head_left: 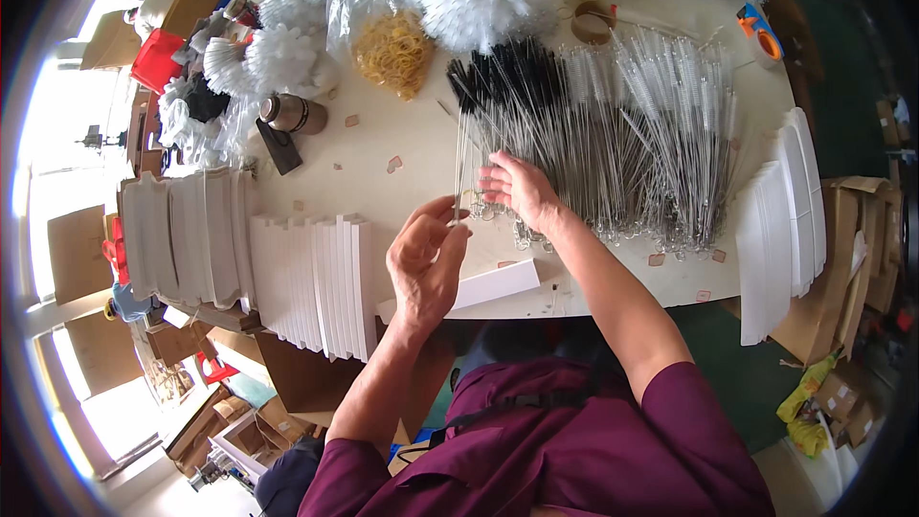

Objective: Placing bundles of long applicator swabs into white foam boxes at a manufacturing station.

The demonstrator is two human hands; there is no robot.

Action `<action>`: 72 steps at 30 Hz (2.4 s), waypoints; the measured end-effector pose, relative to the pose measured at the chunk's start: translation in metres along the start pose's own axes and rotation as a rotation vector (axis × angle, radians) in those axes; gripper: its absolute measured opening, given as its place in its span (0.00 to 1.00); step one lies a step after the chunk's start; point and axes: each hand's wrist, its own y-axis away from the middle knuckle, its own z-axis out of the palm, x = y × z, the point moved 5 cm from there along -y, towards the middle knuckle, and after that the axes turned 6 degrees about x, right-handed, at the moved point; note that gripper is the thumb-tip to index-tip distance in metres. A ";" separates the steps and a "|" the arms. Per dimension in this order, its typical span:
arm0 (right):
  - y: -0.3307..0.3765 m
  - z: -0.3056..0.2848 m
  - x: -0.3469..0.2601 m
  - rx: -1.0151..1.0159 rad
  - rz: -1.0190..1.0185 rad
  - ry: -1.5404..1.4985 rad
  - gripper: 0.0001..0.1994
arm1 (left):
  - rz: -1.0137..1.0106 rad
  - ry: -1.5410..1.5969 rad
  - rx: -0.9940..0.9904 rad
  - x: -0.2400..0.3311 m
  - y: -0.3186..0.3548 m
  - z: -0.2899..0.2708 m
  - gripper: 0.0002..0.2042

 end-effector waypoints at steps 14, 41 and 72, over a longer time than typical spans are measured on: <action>0.113 0.067 -0.013 -0.157 0.221 -0.418 0.25 | 0.497 -0.493 -0.070 0.016 0.100 0.017 0.08; 0.253 -0.238 -0.027 0.716 -0.278 -0.452 0.16 | 0.306 -0.365 -0.541 -0.056 0.039 0.273 0.12; 0.167 -0.229 -0.064 0.501 -0.358 -0.158 0.15 | 0.446 -0.402 -0.596 0.009 0.030 0.265 0.09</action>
